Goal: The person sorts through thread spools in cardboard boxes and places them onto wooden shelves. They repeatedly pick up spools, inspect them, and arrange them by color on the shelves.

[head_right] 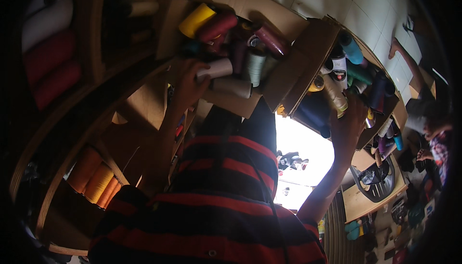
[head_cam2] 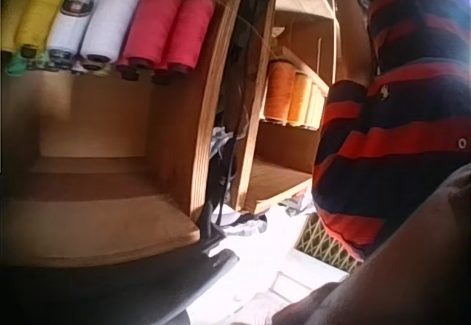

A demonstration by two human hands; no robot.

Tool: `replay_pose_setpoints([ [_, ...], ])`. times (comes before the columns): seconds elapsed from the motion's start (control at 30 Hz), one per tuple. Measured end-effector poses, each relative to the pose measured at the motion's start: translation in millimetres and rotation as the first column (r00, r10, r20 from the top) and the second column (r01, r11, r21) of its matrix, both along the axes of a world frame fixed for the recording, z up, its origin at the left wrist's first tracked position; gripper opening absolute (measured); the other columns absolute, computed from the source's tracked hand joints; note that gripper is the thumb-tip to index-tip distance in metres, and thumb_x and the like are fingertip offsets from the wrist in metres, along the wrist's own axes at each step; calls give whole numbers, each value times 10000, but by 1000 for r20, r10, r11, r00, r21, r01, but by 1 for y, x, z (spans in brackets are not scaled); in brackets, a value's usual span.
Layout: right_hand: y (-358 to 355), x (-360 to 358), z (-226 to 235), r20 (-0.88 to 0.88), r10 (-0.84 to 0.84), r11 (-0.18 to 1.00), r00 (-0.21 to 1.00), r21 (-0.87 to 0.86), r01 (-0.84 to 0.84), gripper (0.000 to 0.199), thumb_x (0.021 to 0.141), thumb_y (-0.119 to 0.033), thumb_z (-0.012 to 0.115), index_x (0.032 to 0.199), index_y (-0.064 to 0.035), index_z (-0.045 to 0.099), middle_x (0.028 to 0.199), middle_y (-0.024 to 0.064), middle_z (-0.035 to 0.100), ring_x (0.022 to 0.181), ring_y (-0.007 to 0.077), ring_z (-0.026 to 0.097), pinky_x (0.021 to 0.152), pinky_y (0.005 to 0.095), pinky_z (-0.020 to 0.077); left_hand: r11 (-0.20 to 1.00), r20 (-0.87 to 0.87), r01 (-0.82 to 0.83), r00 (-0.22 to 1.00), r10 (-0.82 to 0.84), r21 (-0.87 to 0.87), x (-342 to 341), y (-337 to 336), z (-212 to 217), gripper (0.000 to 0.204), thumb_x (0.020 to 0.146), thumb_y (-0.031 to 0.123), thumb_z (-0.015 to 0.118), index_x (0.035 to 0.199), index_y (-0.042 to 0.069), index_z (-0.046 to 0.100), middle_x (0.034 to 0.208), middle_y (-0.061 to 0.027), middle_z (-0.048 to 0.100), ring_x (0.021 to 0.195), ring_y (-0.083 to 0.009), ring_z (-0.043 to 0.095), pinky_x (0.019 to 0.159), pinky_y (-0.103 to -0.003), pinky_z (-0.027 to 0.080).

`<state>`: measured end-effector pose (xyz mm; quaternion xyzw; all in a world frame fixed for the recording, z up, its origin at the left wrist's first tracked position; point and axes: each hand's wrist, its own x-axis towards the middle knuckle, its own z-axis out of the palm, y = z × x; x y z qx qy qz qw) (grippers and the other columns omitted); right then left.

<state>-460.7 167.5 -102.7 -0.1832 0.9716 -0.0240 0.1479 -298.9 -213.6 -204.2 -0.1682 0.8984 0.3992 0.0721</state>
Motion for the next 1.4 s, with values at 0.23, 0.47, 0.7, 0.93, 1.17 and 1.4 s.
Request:
replay_pose_setpoints([
  [0.23, -190, -1, -66, -94, 342, 806, 935, -481, -343, 578, 727, -4, 646, 1292, -54, 532, 1311, 152, 509, 1234, 329, 486, 1034, 377, 405, 962, -334, -258, 918, 215, -90, -68, -15, -11, 611, 768, 185, 722, 1303, 59, 454, 1197, -237, 509, 1119, -424, 485, 964, -497, 390],
  [0.47, -261, 1, -115, -126, 425, 828, 897, -348, -441, 422, 775, -132, 665, 1188, -111, 582, 1243, 109, 513, 1141, 311, 491, 879, 498, 444, 925, 32, -363, 929, 368, -112, -90, -26, -33, 516, 863, 404, 621, 1201, 18, 566, 1191, -251, 499, 1113, -416, 474, 977, -518, 353],
  [0.7, -211, -21, -91, 63, 361, 790, 930, -550, -269, 354, 737, -36, 656, 1086, -86, 624, 1161, 140, 554, 1061, 350, 550, 884, 449, 465, 974, -23, -131, 991, 129, -183, -49, 6, -45, 371, 842, 313, 631, 1129, 78, 618, 1148, -147, 600, 1220, -434, 412, 1056, -559, 268],
  [0.93, -304, -35, -133, -39, 496, 670, 868, -619, -411, 309, 742, -92, 661, 1050, -87, 645, 1095, 98, 610, 1049, 295, 575, 841, 461, 482, 980, -29, 163, 986, -167, -112, -43, 1, -14, 185, 812, 202, 635, 949, 78, 632, 1102, -108, 628, 1231, -349, 434, 1096, -553, 226],
  [1.17, -335, -26, -160, 76, 558, 795, 826, -336, -506, 309, 780, -217, 654, 1075, -124, 647, 1106, 59, 591, 1037, 304, 572, 819, 458, 487, 960, 30, -181, 984, 178, 213, -52, -26, -10, 142, 808, -21, 528, 917, 32, 601, 944, -139, 629, 936, -321, 602, 927, -428, 442],
  [1.4, -323, -3, -163, -61, 487, 848, 871, -204, -489, 330, 794, -277, 636, 1080, -117, 667, 1150, 99, 599, 1042, 333, 570, 967, 552, 382, 948, -127, -314, 944, 306, -52, -118, -56, -57, 246, 819, -14, 453, 998, 15, 620, 1023, -200, 652, 971, -397, 617, 879, -476, 471],
])
